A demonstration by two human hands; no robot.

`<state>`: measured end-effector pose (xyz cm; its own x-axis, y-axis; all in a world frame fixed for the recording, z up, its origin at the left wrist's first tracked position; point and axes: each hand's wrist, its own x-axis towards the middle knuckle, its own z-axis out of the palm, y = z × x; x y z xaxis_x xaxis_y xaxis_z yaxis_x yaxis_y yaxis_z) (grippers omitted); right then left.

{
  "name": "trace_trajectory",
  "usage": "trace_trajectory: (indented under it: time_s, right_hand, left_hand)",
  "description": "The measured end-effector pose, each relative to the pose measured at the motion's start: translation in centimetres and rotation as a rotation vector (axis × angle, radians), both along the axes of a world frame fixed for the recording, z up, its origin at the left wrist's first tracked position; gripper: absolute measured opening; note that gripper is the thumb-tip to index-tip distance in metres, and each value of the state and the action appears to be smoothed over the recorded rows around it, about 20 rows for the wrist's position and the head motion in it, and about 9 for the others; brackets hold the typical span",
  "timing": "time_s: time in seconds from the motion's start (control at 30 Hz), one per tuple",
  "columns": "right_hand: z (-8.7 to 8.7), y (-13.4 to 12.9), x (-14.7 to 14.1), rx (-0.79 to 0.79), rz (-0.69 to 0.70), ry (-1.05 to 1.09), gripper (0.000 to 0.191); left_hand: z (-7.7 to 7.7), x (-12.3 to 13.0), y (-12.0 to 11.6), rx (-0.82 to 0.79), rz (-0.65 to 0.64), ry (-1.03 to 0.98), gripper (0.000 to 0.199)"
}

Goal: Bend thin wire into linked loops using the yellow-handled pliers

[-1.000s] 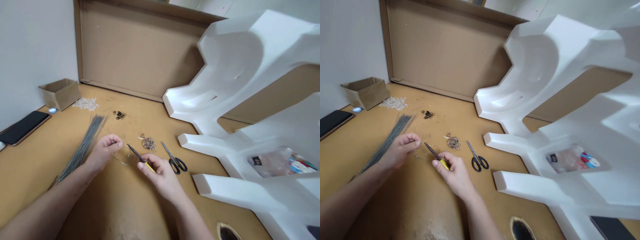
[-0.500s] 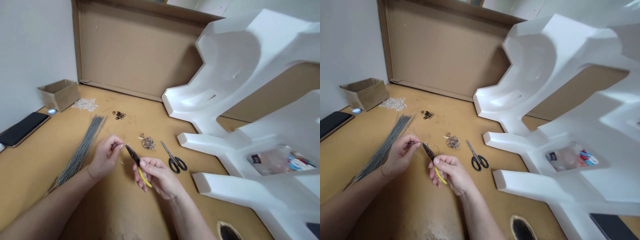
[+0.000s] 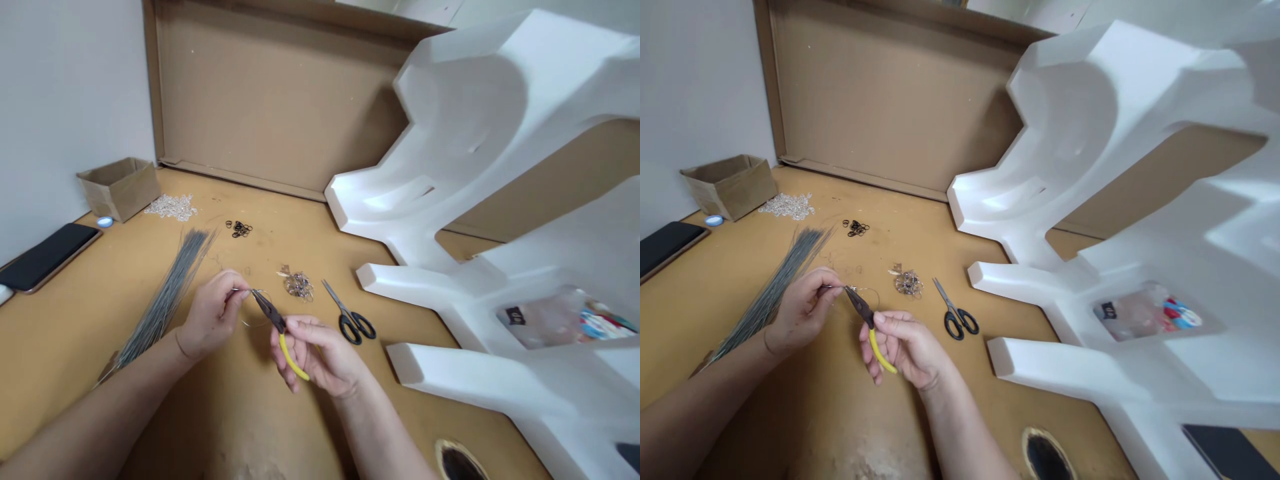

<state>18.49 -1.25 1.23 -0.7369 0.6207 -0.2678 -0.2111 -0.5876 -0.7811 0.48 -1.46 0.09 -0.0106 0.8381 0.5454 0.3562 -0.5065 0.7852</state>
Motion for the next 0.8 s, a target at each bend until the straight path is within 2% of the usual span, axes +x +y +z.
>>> trace_trajectory:
  time_s: [0.2, 0.4, 0.8]
  right_hand:
    - [-0.49, 0.32, 0.11, -0.031, 0.045, 0.056, 0.025]
    - [-0.64, 0.41, 0.24, -0.068, 0.066, 0.078, 0.026]
    - [-0.31, 0.09, 0.07, -0.103, 0.065, 0.087, 0.024]
  left_hand:
    - [-0.29, -0.10, 0.16, 0.125, -0.001, 0.077, 0.011]
    - [-0.32, -0.21, 0.28, 0.170, 0.013, 0.111, 0.011]
    - [-0.61, -0.37, 0.38, 0.162, 0.003, 0.126, 0.011]
